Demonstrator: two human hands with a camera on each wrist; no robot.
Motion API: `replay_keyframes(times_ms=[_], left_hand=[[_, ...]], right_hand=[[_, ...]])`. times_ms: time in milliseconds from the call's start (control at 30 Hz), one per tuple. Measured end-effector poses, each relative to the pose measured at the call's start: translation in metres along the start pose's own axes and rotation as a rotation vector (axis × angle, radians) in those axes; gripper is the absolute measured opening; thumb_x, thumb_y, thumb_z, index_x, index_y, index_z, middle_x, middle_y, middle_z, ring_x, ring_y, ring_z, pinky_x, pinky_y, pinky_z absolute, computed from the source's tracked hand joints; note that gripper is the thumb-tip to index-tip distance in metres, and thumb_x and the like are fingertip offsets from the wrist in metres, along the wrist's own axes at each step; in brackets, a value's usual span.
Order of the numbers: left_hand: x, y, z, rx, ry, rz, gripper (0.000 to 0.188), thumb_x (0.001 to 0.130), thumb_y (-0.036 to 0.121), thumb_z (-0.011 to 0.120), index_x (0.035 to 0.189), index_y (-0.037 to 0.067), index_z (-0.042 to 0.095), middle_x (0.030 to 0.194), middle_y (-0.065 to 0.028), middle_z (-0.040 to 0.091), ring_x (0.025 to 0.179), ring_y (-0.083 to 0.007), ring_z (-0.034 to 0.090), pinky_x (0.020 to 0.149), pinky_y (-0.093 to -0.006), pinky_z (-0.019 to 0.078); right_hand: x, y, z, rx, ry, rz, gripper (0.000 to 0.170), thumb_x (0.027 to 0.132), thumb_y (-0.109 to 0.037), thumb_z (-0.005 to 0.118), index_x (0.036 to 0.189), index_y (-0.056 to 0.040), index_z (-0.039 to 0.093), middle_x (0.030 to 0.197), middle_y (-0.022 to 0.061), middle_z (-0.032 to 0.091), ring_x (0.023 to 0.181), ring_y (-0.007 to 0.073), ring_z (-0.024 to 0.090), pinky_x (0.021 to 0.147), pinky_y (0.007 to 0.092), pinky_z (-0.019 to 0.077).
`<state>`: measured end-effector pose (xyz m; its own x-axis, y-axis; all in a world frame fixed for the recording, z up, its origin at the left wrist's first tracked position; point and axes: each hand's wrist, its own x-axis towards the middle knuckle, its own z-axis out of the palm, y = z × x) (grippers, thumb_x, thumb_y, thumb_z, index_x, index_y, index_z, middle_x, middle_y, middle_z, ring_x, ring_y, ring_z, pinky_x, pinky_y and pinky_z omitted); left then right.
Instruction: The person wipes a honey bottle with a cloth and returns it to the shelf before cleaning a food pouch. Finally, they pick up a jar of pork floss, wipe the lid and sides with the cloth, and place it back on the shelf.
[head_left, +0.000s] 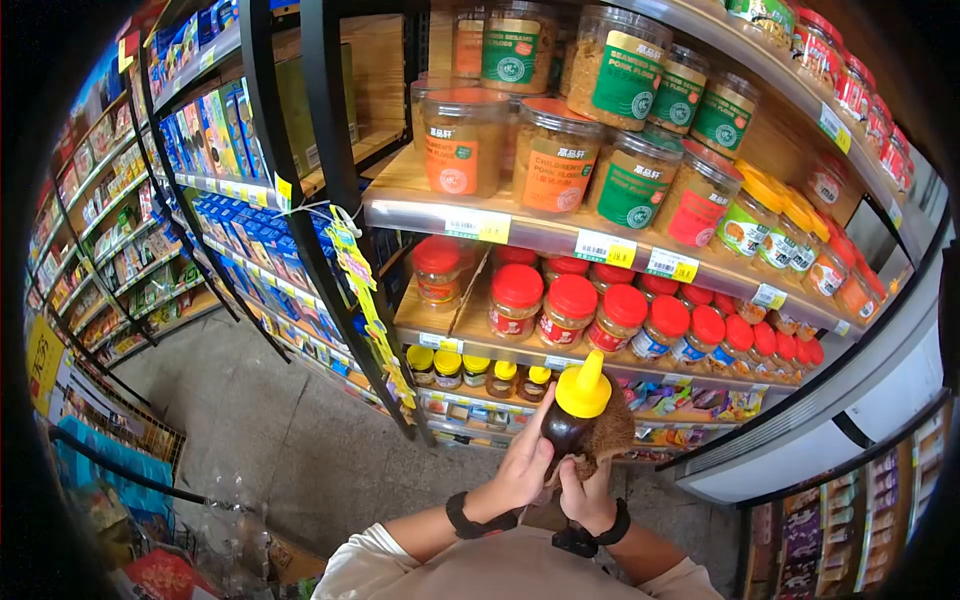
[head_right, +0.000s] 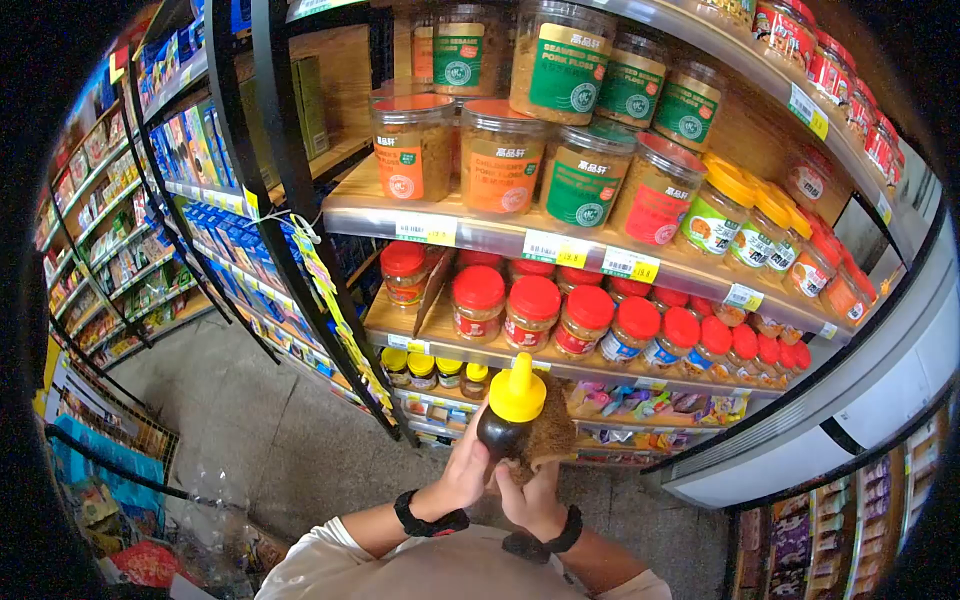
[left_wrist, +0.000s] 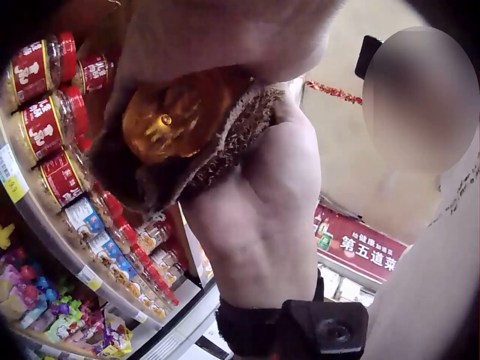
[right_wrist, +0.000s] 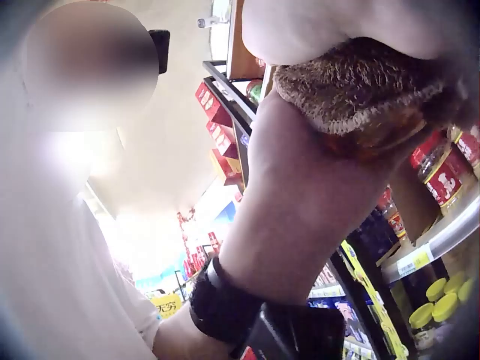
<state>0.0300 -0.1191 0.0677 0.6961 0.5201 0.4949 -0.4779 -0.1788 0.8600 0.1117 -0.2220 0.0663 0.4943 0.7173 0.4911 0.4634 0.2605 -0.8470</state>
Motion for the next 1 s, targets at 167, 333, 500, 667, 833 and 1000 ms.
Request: replay_keyframes(times_ms=[167,333,500,667,833,1000], left_hand=[[0.001,0.009,-0.011,-0.069,-0.084,-0.102,0.070,0.097,0.048,0.033,0.143,-0.003,0.020,0.143,-0.0165,0.033,0.132,-0.0242,0.032,0.107,-0.0352,0.0250],[-0.002,0.018,-0.014,-0.104,-0.053,-0.153,0.067,0.098,0.047,0.032,0.143,-0.002,0.020,0.143,-0.0150,0.031,0.133,-0.0236,0.029,0.108,-0.0349,0.0225],[-0.001,0.010,-0.019,-0.109,-0.047,-0.142,0.067,0.098,0.045,0.034,0.143,-0.002,0.018,0.142,-0.0148,0.030,0.132,-0.0229,0.028,0.108,-0.0348,0.0218],[0.008,0.019,-0.023,-0.244,0.020,-0.161,0.074,0.093,0.042,0.050,0.143,-0.002,0.015,0.140,-0.0161,0.032,0.131,-0.0217,0.029,0.107,-0.0347,0.0225],[0.011,0.019,-0.027,-0.074,0.004,-0.094,0.076,0.092,0.040,0.052,0.141,-0.003,0.014,0.140,-0.0184,0.030,0.133,-0.0242,0.026,0.108,-0.0360,0.0194],[0.009,0.021,-0.024,-0.015,-0.023,-0.048,0.071,0.095,0.035,0.046,0.142,-0.004,0.011,0.143,-0.0205,0.023,0.136,-0.0276,0.020,0.110,-0.0375,0.0144]], right_hand=[[0.004,-0.016,0.005,-0.221,-0.142,-0.035,0.051,0.086,-0.027,0.057,0.127,0.0006,0.045,0.129,0.0190,0.045,0.122,0.0372,0.040,0.104,0.0460,0.0249],[0.012,-0.033,0.011,-0.512,-0.189,-0.137,0.059,0.084,-0.037,0.058,0.130,-0.0038,0.045,0.139,0.0261,0.033,0.132,0.0479,0.021,0.107,0.0586,0.0138],[0.005,-0.025,0.013,-0.580,-0.168,-0.214,0.066,0.080,-0.037,0.063,0.134,-0.0057,0.042,0.145,0.0325,0.014,0.130,0.0556,0.015,0.106,0.0596,0.0136],[0.000,-0.016,0.014,-0.463,-0.187,-0.285,0.072,0.077,-0.038,0.068,0.134,-0.0035,0.041,0.145,0.0312,0.016,0.132,0.0525,0.016,0.108,0.0561,0.0145],[0.013,-0.011,0.008,-0.229,-0.380,-0.157,0.064,0.085,-0.033,0.062,0.134,0.0015,0.039,0.140,0.0257,0.032,0.134,0.0404,0.023,0.110,0.0491,0.0135],[0.017,0.012,0.003,0.180,-0.119,0.081,0.058,0.088,-0.013,0.058,0.135,0.0027,0.029,0.130,0.0134,0.044,0.120,0.0228,0.044,0.101,0.0361,0.0338]])
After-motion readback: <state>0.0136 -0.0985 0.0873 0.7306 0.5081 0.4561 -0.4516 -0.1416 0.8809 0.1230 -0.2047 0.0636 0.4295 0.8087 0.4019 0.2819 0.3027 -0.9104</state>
